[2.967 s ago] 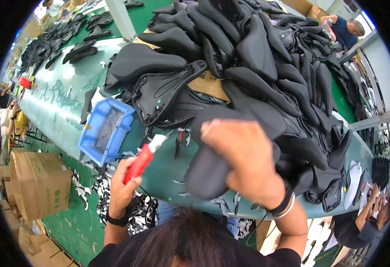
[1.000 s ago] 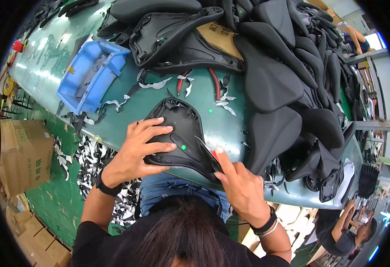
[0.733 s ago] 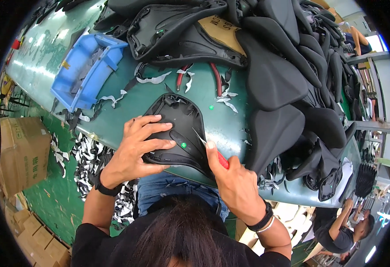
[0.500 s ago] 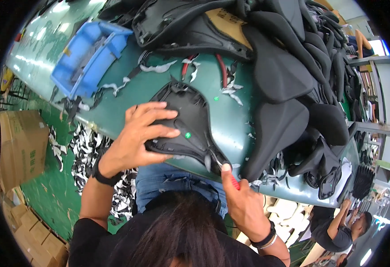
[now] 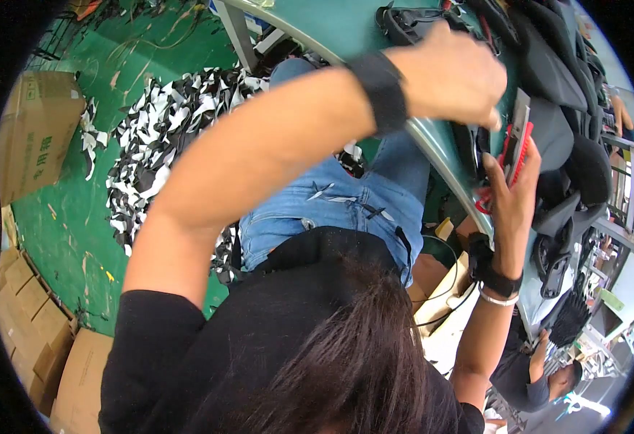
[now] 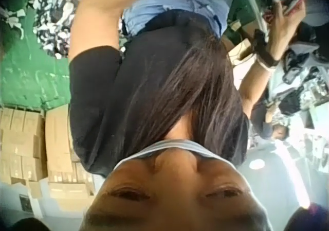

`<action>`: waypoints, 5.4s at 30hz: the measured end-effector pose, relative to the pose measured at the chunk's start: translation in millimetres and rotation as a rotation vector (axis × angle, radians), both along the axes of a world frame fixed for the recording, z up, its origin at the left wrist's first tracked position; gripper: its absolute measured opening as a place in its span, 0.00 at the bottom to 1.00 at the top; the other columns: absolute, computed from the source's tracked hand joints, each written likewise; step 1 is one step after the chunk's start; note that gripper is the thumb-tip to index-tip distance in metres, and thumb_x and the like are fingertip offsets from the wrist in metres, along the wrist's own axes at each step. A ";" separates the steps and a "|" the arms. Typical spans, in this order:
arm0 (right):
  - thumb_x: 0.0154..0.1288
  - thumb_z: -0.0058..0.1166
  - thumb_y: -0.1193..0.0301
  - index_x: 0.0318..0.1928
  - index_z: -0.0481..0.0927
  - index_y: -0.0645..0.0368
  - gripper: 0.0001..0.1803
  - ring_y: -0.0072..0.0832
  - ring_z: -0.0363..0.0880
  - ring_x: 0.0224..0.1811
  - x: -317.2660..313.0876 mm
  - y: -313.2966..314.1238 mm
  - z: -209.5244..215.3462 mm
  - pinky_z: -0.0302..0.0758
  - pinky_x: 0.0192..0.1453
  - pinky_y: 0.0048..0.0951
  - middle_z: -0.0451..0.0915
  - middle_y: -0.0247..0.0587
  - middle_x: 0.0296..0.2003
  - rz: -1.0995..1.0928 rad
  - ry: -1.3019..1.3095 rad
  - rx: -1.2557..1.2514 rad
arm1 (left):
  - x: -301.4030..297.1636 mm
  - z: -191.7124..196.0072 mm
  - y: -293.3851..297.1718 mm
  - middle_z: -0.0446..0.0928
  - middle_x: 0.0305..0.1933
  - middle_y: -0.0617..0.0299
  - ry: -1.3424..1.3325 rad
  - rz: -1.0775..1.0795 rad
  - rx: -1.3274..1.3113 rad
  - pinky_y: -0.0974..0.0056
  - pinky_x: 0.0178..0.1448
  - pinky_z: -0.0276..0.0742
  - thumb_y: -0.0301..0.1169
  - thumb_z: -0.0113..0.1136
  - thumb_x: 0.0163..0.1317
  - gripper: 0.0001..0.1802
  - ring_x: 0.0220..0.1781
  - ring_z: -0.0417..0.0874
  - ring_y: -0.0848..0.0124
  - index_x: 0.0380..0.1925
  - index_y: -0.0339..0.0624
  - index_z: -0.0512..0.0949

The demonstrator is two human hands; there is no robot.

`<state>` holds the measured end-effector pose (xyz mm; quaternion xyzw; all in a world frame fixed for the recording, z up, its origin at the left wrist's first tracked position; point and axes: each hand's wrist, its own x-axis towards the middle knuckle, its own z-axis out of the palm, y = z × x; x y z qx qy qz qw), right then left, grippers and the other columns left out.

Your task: The person trims excess plastic or fabric material from newly assembled bicycle seats using a utility knife, discarding the material scraps into a blue plastic bin.

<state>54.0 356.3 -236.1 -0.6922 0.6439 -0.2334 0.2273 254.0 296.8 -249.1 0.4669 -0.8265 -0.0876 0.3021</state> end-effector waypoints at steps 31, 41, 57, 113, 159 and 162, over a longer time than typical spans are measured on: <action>0.60 0.57 0.70 0.66 0.68 0.41 0.32 0.35 0.75 0.21 23.6 -57.2 49.5 0.72 0.23 0.34 0.66 0.40 0.22 0.746 0.314 0.137 | 81.6 -14.0 -5.0 0.73 0.57 0.62 0.305 -0.061 0.352 0.50 0.67 0.62 0.36 0.79 0.32 0.29 0.68 0.64 0.51 0.42 0.52 0.84; 0.59 0.49 0.77 0.68 0.64 0.43 0.35 0.37 0.71 0.17 -25.3 -30.1 76.1 0.70 0.20 0.39 0.65 0.45 0.22 0.747 0.557 0.393 | 87.8 -10.1 -5.4 0.73 0.57 0.61 0.270 -0.068 0.371 0.50 0.67 0.64 0.34 0.80 0.29 0.32 0.68 0.64 0.52 0.43 0.53 0.84; 0.65 0.53 0.78 0.59 0.63 0.67 0.24 0.33 0.79 0.44 2.0 -10.5 8.3 0.76 0.51 0.34 0.77 0.51 0.49 0.092 -0.524 0.082 | 51.7 20.4 3.2 0.74 0.56 0.53 0.847 0.256 0.743 0.62 0.59 0.72 0.30 0.56 0.66 0.28 0.55 0.77 0.68 0.65 0.39 0.62; 0.53 0.59 0.87 0.62 0.65 0.70 0.34 0.37 0.80 0.35 62.4 -41.7 -3.1 0.77 0.39 0.34 0.78 0.54 0.49 0.265 -0.063 -0.490 | 26.8 43.8 4.6 0.68 0.39 0.54 -0.340 0.025 0.310 0.56 0.50 0.57 0.41 0.72 0.45 0.29 0.46 0.66 0.58 0.42 0.37 0.71; 0.58 0.62 0.76 0.61 0.72 0.61 0.29 0.45 0.80 0.33 -13.7 -71.7 43.1 0.78 0.39 0.36 0.81 0.51 0.39 0.445 -0.184 -0.062 | 5.1 22.6 2.0 0.65 0.28 0.60 0.002 0.140 0.213 0.58 0.37 0.67 0.26 0.63 0.48 0.07 0.34 0.68 0.60 0.25 0.43 0.74; 0.57 0.63 0.75 0.62 0.72 0.58 0.30 0.39 0.77 0.27 -30.2 -69.9 47.5 0.75 0.31 0.36 0.80 0.46 0.34 0.501 -0.011 -0.010 | 10.0 20.5 3.7 0.63 0.27 0.58 0.098 0.077 0.294 0.57 0.38 0.63 0.24 0.63 0.48 0.07 0.33 0.65 0.59 0.24 0.41 0.73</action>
